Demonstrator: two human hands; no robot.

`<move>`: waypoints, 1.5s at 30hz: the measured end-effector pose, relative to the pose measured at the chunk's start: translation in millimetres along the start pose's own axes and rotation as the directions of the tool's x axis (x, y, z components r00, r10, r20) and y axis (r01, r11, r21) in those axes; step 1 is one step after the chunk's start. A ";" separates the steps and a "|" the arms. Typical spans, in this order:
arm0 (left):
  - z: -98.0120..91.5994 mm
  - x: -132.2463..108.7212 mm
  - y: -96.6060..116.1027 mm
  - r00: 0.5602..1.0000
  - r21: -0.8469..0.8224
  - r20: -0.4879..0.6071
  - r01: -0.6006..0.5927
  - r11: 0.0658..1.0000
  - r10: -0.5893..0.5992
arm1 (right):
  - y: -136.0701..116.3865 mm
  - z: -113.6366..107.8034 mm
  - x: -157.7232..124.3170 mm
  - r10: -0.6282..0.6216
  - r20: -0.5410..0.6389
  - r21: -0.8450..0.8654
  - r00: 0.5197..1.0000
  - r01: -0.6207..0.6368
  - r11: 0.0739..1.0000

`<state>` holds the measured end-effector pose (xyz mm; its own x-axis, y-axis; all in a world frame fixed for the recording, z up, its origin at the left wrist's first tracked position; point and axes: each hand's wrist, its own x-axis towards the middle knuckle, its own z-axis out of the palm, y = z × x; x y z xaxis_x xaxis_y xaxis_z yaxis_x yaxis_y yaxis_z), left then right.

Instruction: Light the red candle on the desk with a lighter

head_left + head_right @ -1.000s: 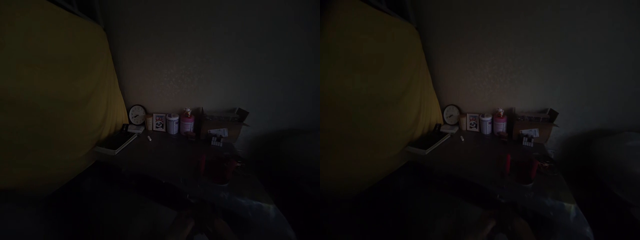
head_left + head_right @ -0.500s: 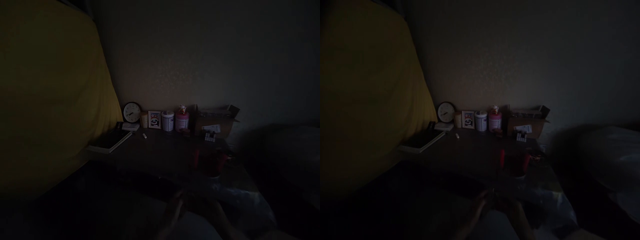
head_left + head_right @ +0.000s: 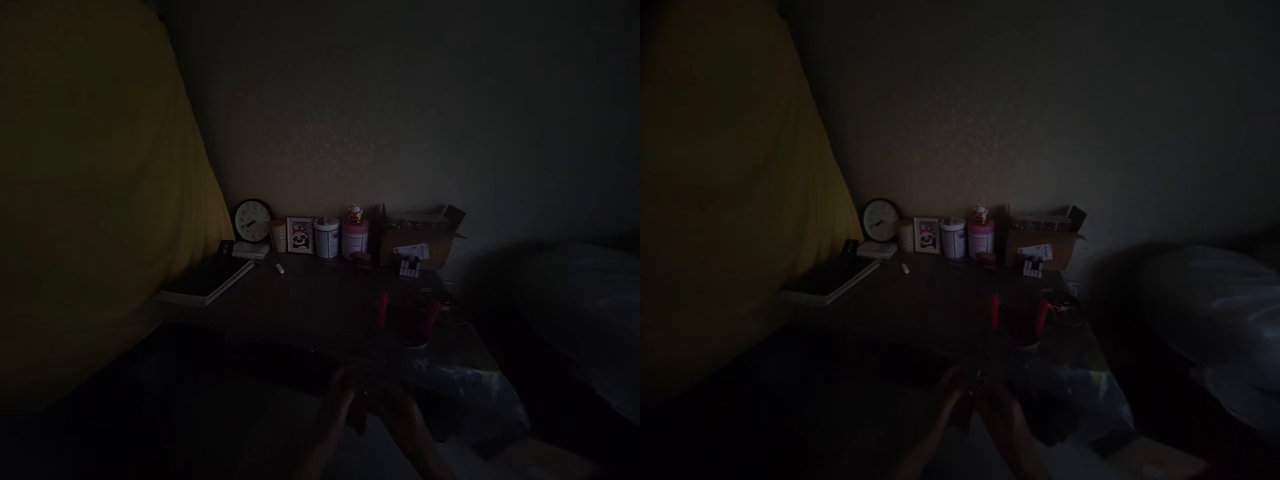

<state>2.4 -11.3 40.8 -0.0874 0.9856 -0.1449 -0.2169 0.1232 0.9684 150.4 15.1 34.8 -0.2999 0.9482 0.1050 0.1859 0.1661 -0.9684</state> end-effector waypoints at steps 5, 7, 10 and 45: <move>1.1 -2.9 3.7 0.999 -0.071 0.020 0.044 0.996 -0.043 | -1.6 5.9 -2.2 -0.039 0.063 0.068 0.997 0.034 0.997; 0.9 -1.8 2.7 1.000 -0.082 0.010 0.029 0.996 -0.028 | -1.5 5.9 -1.3 -0.002 0.045 0.120 0.999 -0.003 0.993; 0.5 1.6 0.3 0.999 -0.107 -0.022 0.022 0.994 -0.025 | -0.5 4.0 0.4 0.070 0.021 0.152 0.997 -0.072 0.986; -11.8 27.6 -43.7 0.997 -0.032 0.006 -0.076 0.997 0.076 | -3.8 0.7 4.9 0.025 -0.019 0.138 1.000 -0.022 0.990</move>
<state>-2.0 9.1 -7.9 -0.0980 0.9928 -0.0693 -0.2408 0.0440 0.9696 147.6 18.9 38.9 -0.2777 0.9569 0.0848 0.0617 0.1058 -0.9925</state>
